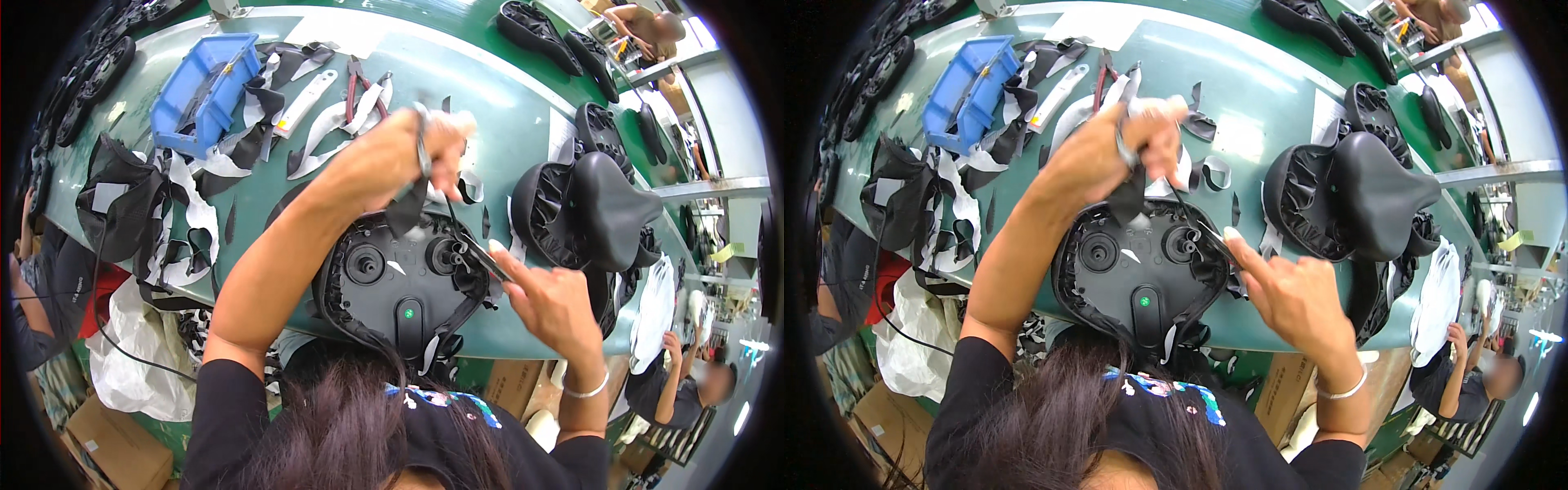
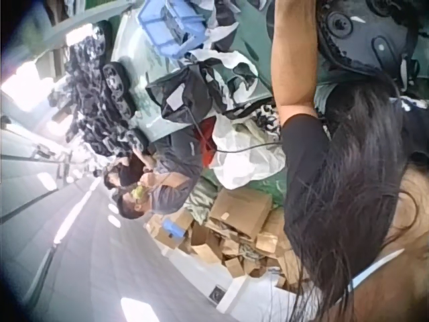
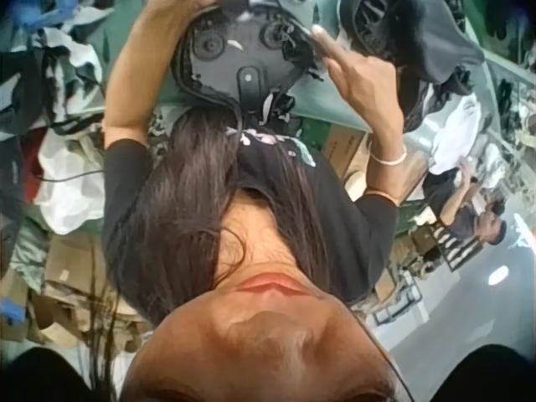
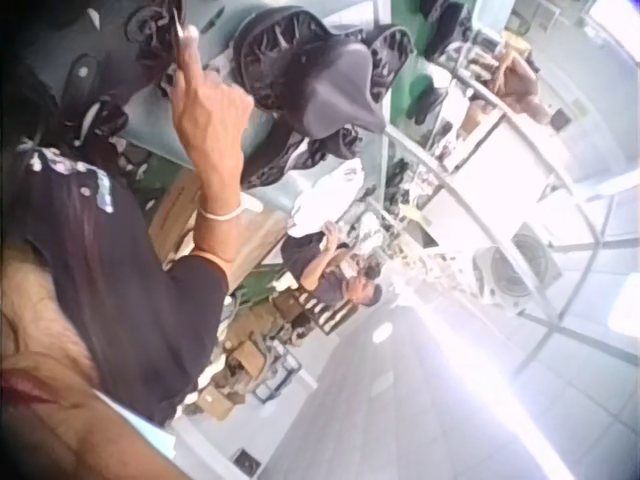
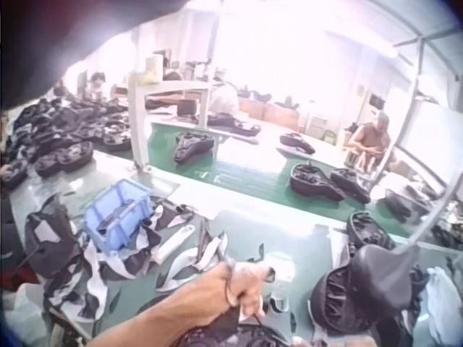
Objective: The person uses a red utility knife to trim excess black fabric from the underside of a bicycle seat. They repeatedly rotate the seat to access different edges, cutting away loose material and pulling off the trimmed strips. The process is repeated on multiple seats along a green factory workbench.
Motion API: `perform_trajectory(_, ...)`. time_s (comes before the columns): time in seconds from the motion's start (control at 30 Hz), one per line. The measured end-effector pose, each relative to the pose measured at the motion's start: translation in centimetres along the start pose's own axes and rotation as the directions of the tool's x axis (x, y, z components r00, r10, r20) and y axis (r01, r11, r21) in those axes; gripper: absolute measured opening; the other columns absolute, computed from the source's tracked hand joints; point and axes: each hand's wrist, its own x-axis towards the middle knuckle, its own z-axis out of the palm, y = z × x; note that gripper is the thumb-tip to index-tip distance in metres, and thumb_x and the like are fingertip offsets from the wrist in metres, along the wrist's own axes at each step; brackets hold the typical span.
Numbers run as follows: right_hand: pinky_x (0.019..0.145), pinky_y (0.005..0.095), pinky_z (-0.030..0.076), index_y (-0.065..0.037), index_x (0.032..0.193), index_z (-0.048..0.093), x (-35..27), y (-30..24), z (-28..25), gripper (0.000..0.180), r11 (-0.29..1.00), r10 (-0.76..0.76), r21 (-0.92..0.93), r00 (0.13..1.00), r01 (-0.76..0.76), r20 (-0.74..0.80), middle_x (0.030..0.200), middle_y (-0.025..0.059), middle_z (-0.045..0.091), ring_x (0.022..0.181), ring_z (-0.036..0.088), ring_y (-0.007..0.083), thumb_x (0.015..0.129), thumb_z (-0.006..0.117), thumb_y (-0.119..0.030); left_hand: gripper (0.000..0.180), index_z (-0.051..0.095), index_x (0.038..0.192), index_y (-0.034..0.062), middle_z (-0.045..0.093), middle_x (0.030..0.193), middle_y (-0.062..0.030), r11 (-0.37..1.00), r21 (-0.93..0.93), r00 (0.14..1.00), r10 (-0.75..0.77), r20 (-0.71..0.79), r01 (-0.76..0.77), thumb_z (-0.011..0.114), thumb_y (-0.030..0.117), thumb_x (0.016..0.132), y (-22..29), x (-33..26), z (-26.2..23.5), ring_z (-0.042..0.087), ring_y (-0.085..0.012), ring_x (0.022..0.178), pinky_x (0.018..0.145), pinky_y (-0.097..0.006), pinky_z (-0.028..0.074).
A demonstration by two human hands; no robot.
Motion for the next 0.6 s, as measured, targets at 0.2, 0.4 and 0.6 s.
perform_trajectory(0.2,0.047,0.0393,0.041,-0.012,0.136,0.047,-5.3,-4.6,2.1,0.056,0.919,0.332,0.224,0.943,-0.324,0.005,0.064,0.0091,0.061,0.048,0.056,0.0288,0.083,0.064,-0.014,0.037,0.034,0.062,0.0127,0.027,0.058,0.0042,0.813,-0.035,0.580,0.385,-0.718,-0.582,0.052,0.023,0.094,6.7,0.6,1.3,0.022,-0.0085,0.050,0.048,-0.024,0.021)
perform_trajectory(0.4,0.053,0.0320,0.050,-0.009,0.136,0.047,-5.9,-7.0,3.8,0.049,0.677,0.524,0.575,0.850,-0.460,0.063,0.071,0.0103,0.066,0.050,0.062,0.0174,0.089,0.060,-0.009,0.037,0.037,0.069,0.0094,0.038,0.062,-0.0016,0.496,0.786,-0.178,0.792,-0.584,-0.371,0.042,0.032,0.098,5.3,-2.6,0.1,0.035,-0.0118,0.051,0.048,-0.023,0.031)
perform_trajectory(0.6,0.062,0.0335,0.051,-0.011,0.134,0.050,-6.2,-6.8,3.9,0.053,0.656,0.363,0.665,0.921,-0.358,0.138,0.095,0.0165,0.069,0.068,0.067,0.0300,0.084,0.066,-0.015,0.027,0.050,0.074,-0.0001,0.050,0.073,-0.0109,0.479,0.862,-0.258,0.864,-0.432,0.163,0.038,0.017,0.091,7.7,-5.1,-3.0,0.048,-0.0213,0.058,0.059,-0.033,0.044)
